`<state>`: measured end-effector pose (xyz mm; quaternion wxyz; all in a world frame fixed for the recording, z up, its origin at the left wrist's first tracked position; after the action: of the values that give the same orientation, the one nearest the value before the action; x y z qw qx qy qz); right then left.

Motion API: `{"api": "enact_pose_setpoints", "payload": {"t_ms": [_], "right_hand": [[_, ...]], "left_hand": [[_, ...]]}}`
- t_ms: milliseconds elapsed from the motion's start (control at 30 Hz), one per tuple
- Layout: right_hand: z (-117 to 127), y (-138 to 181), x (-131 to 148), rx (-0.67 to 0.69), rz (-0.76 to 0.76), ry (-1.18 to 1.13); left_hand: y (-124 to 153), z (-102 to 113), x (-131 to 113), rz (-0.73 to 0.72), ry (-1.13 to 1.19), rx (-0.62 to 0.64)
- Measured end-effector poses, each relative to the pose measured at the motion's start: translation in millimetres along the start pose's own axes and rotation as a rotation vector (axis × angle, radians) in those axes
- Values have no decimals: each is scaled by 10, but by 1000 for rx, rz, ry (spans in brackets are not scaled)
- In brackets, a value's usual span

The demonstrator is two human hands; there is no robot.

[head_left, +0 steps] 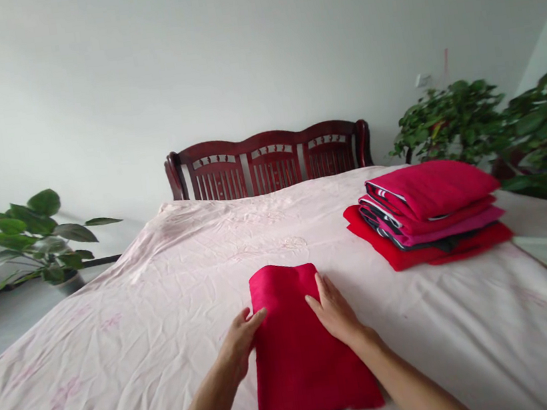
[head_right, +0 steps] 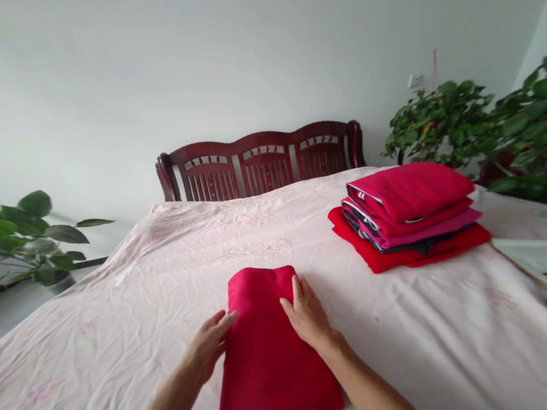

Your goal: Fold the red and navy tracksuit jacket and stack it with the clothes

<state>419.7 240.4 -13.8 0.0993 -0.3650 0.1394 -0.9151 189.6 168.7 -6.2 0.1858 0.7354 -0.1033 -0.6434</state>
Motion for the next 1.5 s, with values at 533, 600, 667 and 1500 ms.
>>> {"api": "enact_pose_setpoints", "payload": {"t_ms": [533,600,667,1500], "right_hand": [[162,393,-200,30,-405,-1008],[166,506,103,232,-375,-1213],[141,669,403,476,-359,-1400],[351,1209,425,543,-511,-1318]], "left_hand": [[283,-324,45,-137,193,201],[350,-283,22,-142,219,206],[416,-268,-21,-152,241,240],[425,-206,256,50,255,158]]}}
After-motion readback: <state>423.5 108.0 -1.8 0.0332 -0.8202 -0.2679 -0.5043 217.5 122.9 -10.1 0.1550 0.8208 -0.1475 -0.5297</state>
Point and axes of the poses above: each hand's wrist, its own y-axis away from the middle knuckle, its own z-axis out of the back of the hand, x = y × z, the point moved 9 cm from there along -y, towards the middle knuckle, and after that the axes turned 7 degrees about -y, right-handed, at the moved point
